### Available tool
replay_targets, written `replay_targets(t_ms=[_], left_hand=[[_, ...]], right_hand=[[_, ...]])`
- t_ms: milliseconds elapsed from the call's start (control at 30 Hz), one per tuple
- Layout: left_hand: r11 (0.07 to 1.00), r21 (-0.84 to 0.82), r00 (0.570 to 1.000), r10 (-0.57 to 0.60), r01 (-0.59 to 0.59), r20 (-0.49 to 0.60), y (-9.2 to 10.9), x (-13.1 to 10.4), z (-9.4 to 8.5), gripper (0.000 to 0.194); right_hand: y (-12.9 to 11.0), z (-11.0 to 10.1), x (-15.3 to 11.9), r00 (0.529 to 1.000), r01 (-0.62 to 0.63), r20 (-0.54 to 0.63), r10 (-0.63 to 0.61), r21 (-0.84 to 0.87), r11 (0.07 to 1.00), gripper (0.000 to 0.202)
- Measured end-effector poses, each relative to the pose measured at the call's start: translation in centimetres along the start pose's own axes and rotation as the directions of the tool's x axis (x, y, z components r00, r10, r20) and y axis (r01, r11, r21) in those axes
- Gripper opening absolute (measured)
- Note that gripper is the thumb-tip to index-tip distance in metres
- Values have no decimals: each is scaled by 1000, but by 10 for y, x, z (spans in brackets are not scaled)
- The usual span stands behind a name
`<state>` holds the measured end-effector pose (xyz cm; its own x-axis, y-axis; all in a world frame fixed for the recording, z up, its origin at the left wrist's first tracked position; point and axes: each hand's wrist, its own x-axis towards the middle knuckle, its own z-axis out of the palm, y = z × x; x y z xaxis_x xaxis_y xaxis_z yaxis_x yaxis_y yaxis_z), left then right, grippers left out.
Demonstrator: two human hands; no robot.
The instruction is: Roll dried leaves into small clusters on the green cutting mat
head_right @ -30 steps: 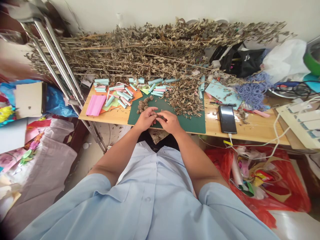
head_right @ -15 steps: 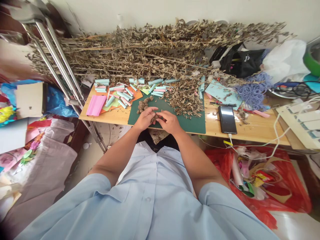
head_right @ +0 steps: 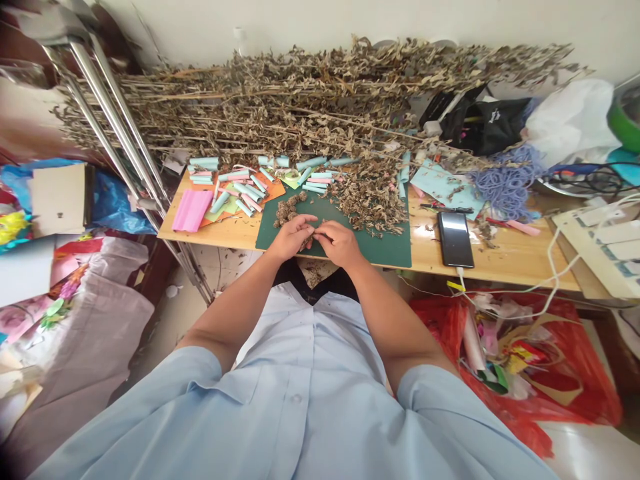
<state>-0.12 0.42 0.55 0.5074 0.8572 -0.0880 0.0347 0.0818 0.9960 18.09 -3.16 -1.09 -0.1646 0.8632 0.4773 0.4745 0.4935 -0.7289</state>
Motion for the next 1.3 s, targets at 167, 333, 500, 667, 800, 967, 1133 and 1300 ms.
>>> replay_targets(t_ms=[167, 333, 500, 667, 800, 967, 1133, 1300], left_hand=[[999, 15, 999, -38, 38, -12, 7, -1, 0, 36], [999, -8, 999, -36, 36, -4, 12, -1, 1, 39], [1000, 31, 1000, 4, -3, -15, 6, 0, 1, 46], [997, 77, 999, 24, -20, -49, 1, 1, -1, 38], [991, 135, 999, -15, 22, -51, 4, -2, -1, 34], [985, 169, 997, 36, -25, -63, 8, -3, 0, 33], [986, 163, 998, 33, -23, -56, 8, -2, 1, 36], [982, 188, 999, 20, -11, -47, 5, 1, 0, 32]], right_hand=[[1, 0, 0, 1000, 14, -17, -14, 11, 1000, 12], [2, 0, 0, 999, -6, -43, 6, 1, 1000, 12], [2, 1, 0, 995, -9, -102, 9, -4, 1000, 12], [1, 1, 0, 994, -44, -103, 44, 7, 999, 12], [2, 1, -1, 994, -65, -87, 64, -6, 998, 12], [3, 0, -1, 994, -64, -88, 63, -8, 998, 13], [2, 0, -1, 993, -86, -84, 84, -26, 996, 15], [4, 0, -1, 990, -88, -108, 85, -22, 996, 15]])
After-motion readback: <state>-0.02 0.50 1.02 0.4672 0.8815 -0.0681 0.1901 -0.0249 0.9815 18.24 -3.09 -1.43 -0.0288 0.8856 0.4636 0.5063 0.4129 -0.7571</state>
